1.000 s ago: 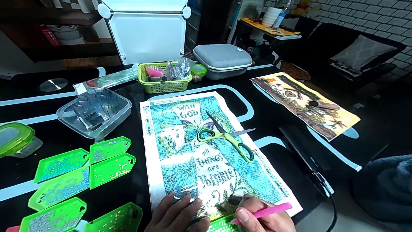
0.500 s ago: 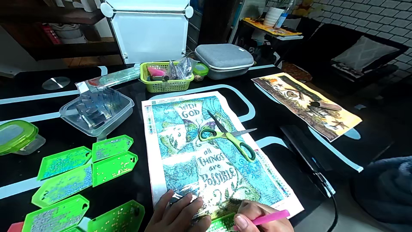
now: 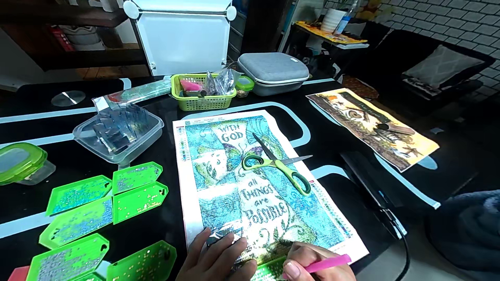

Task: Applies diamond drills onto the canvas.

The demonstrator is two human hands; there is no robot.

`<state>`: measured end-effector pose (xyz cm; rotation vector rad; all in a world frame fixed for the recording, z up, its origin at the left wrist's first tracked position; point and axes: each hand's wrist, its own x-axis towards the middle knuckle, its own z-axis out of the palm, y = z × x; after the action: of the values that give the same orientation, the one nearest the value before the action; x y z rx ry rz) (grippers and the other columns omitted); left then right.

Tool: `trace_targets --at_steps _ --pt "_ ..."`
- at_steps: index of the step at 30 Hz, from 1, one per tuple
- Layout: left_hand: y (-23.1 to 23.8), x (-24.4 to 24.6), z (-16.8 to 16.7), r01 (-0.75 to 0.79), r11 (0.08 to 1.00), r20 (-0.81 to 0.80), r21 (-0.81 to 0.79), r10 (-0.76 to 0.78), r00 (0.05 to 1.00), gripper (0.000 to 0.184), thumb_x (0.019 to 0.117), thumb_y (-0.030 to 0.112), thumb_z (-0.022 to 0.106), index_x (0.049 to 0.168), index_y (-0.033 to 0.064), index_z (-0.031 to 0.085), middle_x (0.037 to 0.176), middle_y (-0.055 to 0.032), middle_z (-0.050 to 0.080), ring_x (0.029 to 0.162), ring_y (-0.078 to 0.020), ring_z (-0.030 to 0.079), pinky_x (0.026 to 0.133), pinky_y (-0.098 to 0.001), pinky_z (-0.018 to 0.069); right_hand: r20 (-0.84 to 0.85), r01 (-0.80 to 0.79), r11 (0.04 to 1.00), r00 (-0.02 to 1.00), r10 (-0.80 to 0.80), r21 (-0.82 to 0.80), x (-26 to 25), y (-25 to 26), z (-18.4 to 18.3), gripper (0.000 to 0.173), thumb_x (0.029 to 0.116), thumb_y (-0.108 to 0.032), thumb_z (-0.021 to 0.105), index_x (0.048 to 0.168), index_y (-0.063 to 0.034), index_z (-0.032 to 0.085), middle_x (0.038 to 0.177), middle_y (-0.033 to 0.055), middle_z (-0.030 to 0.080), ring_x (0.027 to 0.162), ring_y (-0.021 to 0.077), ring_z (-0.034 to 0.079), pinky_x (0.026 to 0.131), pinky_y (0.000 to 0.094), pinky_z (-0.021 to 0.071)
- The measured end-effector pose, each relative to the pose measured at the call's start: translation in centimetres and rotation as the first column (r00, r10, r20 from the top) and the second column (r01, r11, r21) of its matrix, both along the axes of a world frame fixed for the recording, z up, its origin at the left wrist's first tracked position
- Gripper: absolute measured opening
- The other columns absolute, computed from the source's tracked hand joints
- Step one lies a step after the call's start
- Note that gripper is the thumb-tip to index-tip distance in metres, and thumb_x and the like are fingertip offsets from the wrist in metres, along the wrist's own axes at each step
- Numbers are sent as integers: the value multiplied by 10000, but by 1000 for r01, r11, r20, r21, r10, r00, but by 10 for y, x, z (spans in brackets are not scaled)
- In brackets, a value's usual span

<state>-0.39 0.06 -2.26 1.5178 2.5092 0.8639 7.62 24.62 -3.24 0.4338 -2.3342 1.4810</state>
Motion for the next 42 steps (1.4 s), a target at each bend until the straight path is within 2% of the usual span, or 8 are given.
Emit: trace_targets --at_steps 6,12,18,24,27,31,38,42 --pt "1 0 1 -2 1000 2 4 2 1000 450 970 501 638 1283 186 713 1404 -91 652 1354 -294 564 1190 -595 255 10 14 1000 1000 -13 -22 0 1 0 267 1086 -212 538 914 -19 604 759 82 633 723 64 642 701 189 532" --pt "1 0 2 -3 1000 -5 -7 3 1000 456 967 505 639 1289 189 709 1405 -91 649 1355 -298 559 1192 -598 248 99 94 962 993 -70 -255 -21 -1 5 212 1088 -220 532 955 -118 661 782 -70 685 698 -49 641 622 127 536" --pt "-1 0 1 1 1000 -3 0 -1 1000 455 971 500 637 1296 189 707 1419 -110 638 1363 -312 553 1193 -599 246 78 92 955 994 -73 -281 -44 -4 -2 221 1087 -218 537 932 -104 648 754 -64 671 658 -42 625 589 122 518" --pt "0 1 1 -33 999 -7 31 33 999 449 923 491 704 1250 186 734 1202 -118 700 1179 -306 634 1153 -564 332 -45 45 998 998 -47 -41 -29 10 5 258 1094 -287 524 1193 -143 713 1039 -17 753 898 30 711 792 206 601" --pt "1 1 1 -37 999 -5 27 37 999 456 914 490 711 1237 169 741 1102 -107 706 1101 -302 647 1136 -562 341 -55 -41 979 997 53 202 -16 22 10 314 1106 -315 478 1096 -109 715 1004 50 766 976 100 693 942 279 484" --pt "2 1 2 -39 999 14 26 39 999 459 908 480 722 1237 161 743 1098 -113 710 1092 -310 653 1134 -565 347 82 -196 886 981 179 421 -1 32 14 376 1008 -462 639 1076 -105 734 1251 65 743 1331 170 568 1124 386 322" --pt "-1 -5 5 -83 992 103 95 74 992 581 943 572 642 1294 115 711 1097 -136 715 1081 -309 660 1112 -570 380 50 -120 914 993 110 388 4 35 6 334 950 -413 739 1038 -91 712 1233 85 744 1309 180 575 1137 390 303" --pt "-6 -15 12 -179 970 109 167 162 981 522 976 509 632 1289 98 708 1058 -150 714 1034 -307 668 1089 -596 388 24 -51 932 999 45 358 5 38 11 326 950 -408 742 1062 -104 704 1228 68 747 1315 156 563 1144 374 286"
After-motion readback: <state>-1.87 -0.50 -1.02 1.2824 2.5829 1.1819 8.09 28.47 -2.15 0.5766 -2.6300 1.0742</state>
